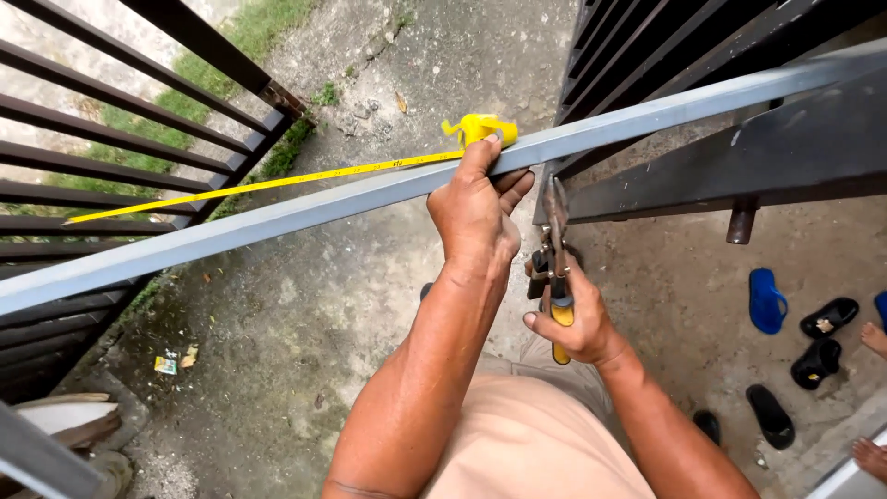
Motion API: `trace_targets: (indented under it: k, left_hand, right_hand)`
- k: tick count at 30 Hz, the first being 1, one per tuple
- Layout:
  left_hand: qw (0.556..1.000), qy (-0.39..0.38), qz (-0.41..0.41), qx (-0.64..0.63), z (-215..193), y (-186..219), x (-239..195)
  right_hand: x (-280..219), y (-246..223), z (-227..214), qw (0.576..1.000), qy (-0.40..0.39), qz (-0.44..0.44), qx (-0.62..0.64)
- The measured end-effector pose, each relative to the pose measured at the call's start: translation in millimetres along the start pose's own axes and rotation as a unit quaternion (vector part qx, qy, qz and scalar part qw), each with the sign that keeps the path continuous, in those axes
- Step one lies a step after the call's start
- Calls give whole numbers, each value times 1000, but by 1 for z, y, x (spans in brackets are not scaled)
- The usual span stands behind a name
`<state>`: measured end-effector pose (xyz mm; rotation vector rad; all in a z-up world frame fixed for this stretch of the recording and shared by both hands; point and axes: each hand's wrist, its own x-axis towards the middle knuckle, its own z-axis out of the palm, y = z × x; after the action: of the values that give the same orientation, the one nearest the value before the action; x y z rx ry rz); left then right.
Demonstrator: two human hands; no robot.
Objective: Measuring a metal profile with a tape measure and cutting it to size using tin snips.
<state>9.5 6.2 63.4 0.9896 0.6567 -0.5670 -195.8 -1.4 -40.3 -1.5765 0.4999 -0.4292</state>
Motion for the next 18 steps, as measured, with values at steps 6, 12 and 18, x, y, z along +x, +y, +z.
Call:
trace_targets:
  k: [6, 12, 18]
  left_hand:
    - [1000, -4, 10, 18, 5, 4, -4]
    - [1000, -5, 10, 22, 4, 1, -3]
    - [1000, -6, 9, 13, 7, 1, -4]
  right_hand:
    - [3, -8, 4, 1000, 2, 8, 12]
    - [4, -13, -1, 999, 0, 34, 2]
    - [3, -16, -2, 998, 3, 57, -14]
